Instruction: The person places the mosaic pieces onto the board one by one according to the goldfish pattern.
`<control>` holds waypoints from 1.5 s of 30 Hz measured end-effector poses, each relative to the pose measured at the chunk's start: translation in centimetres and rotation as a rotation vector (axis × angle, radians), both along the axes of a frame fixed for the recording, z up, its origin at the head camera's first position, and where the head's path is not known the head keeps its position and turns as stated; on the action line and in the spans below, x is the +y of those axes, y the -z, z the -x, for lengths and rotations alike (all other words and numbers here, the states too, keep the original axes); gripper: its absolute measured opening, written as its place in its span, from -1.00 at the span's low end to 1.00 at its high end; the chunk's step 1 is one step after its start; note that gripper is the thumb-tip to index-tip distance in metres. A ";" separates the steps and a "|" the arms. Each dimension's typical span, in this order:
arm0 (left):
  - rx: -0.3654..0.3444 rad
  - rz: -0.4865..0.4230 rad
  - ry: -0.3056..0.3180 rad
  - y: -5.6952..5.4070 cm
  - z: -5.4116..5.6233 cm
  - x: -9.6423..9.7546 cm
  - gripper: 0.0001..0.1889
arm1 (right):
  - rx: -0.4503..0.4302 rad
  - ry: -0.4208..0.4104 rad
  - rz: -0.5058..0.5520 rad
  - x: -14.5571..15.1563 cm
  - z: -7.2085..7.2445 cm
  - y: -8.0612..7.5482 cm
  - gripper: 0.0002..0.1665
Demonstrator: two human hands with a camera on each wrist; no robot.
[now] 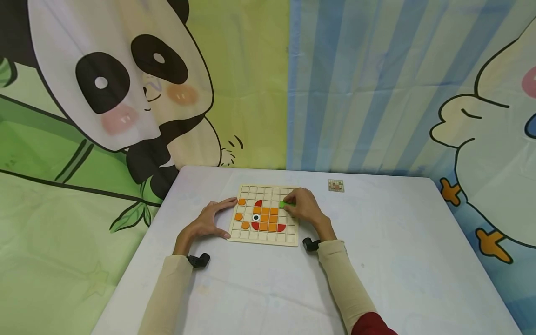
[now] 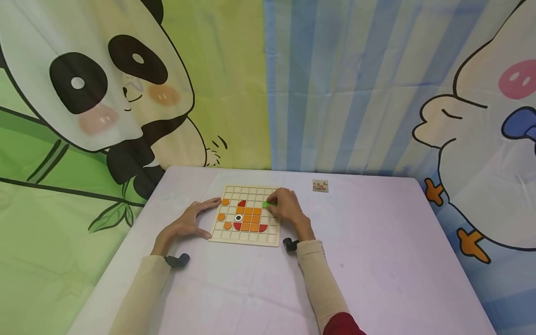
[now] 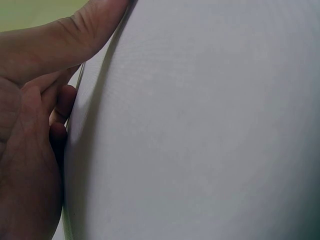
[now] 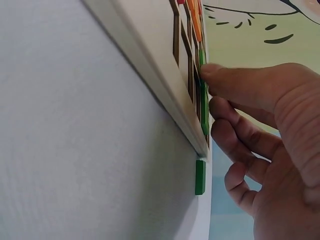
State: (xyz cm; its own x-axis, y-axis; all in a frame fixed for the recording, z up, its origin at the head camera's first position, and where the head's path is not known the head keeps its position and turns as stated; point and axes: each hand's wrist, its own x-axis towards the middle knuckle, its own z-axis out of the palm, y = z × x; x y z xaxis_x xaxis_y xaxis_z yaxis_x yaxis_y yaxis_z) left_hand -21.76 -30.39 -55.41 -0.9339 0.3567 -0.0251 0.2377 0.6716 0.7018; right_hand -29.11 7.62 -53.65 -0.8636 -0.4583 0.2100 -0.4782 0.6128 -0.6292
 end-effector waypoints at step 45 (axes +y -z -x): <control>-0.007 0.003 -0.018 -0.3 -0.2 0.3 0.28 | -0.075 0.144 0.126 5.7 1.1 1.2 -0.72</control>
State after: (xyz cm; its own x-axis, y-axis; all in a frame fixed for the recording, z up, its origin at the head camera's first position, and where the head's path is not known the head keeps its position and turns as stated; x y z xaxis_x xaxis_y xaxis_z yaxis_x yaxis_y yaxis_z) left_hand -21.60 -30.13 -55.10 -0.9398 0.3400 -0.0333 0.2205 0.6781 0.7012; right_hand -30.25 13.33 -54.84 -0.9337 -0.3028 0.1909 -0.3403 0.5855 -0.7358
